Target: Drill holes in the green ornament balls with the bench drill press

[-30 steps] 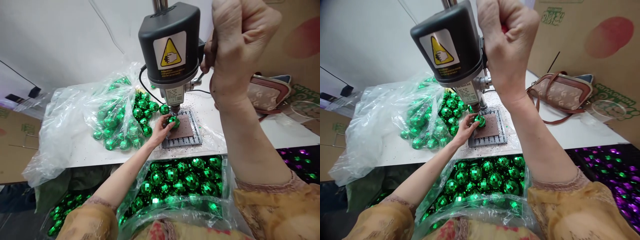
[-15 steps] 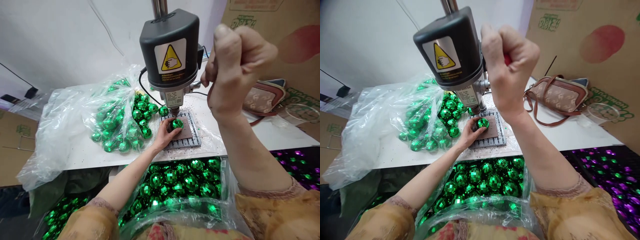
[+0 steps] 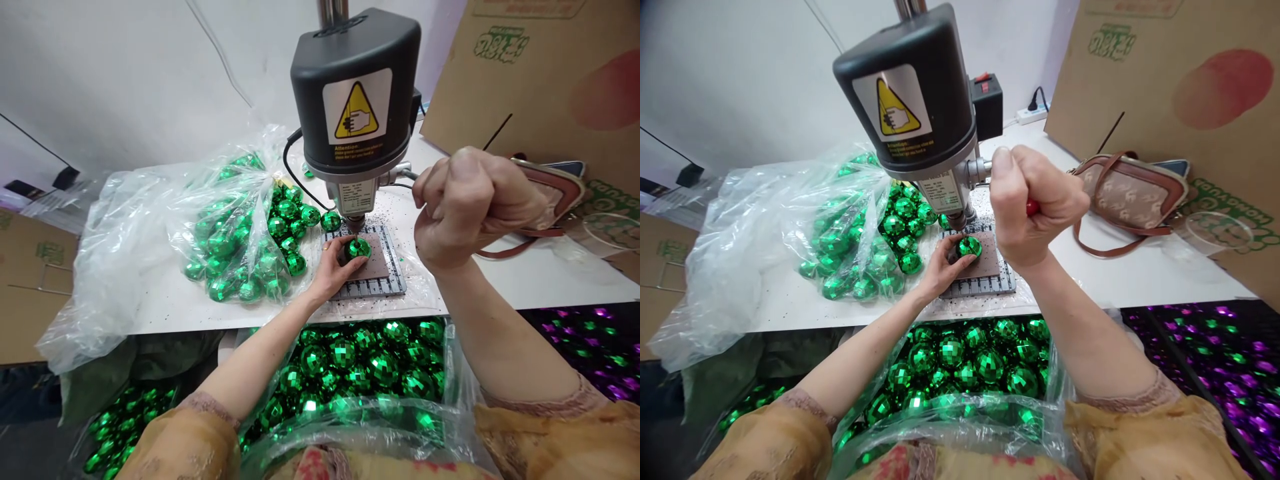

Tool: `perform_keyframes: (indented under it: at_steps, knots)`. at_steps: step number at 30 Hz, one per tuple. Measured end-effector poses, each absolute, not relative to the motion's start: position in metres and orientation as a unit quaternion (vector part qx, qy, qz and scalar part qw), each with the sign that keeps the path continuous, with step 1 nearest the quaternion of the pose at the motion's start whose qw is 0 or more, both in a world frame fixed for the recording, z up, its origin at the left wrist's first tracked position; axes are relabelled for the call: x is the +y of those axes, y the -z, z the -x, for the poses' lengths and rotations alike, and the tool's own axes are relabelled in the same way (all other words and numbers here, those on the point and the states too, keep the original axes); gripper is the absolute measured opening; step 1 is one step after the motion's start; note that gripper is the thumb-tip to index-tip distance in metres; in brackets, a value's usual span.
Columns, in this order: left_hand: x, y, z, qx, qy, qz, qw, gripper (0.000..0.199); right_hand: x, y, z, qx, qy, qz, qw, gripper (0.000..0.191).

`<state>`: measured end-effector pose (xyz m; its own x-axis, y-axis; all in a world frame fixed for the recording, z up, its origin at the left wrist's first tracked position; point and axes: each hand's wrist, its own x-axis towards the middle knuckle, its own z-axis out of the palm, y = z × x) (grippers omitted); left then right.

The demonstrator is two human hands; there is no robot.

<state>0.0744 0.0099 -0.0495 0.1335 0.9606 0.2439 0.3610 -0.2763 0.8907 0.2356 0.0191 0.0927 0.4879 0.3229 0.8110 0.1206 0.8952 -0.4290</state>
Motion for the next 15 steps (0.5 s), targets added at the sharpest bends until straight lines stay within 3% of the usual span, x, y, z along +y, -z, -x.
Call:
perform_keyframes:
  at_steps: [7,15]
  knots:
    - [0.012,0.054,-0.074,0.483,-0.441,-0.661,0.367,0.051,0.031,-0.08,-0.231,-0.495,-0.022,0.132,0.858,0.061]
    - [0.011,0.052,-0.073,0.481,-0.442,-0.658,0.374,0.052,0.032,-0.064,-0.24,-0.551,0.018,0.081,0.83,0.056]
